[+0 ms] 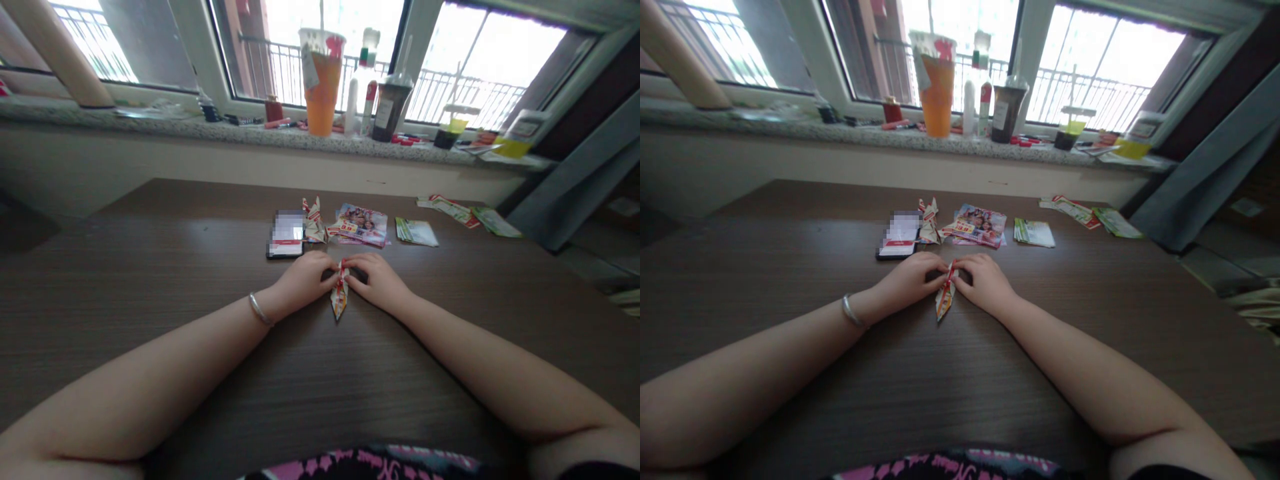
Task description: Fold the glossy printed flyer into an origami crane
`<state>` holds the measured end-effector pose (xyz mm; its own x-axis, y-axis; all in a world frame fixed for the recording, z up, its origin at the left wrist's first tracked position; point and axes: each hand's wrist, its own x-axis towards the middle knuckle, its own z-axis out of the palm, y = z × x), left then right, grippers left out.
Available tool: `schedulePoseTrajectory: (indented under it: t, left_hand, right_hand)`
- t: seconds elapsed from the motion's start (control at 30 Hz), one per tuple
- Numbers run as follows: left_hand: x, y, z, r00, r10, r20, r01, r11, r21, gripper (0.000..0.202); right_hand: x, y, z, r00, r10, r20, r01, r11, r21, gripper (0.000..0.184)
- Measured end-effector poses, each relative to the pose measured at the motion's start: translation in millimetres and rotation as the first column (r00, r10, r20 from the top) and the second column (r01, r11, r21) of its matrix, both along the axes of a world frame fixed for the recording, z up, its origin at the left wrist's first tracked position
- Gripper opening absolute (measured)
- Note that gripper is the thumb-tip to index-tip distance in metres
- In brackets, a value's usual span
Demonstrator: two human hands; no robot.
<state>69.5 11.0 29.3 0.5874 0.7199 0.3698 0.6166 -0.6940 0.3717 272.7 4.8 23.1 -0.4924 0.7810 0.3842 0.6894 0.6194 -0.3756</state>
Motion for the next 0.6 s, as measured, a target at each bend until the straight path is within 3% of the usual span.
schedulePoseTrajectory:
  t: [0.3, 0.6]
  left_hand:
    - [-2.0, 3.4, 2.0, 0.999, -0.006, -0.041, 0.005, 1.0, -0.03, 0.013]
    - [0.6, -0.9, 1.5, 0.986, 0.043, -0.159, -0.029, 0.996, 0.09, 0.012]
  right_hand:
    - [1.4, -0.3, 1.7, 0.998, 0.002, 0.056, -0.002, 1.0, -0.004, 0.028]
    - [1.7, 3.1, -1.4, 0.993, -0.084, 0.081, 0.084, 0.996, 0.007, 0.028]
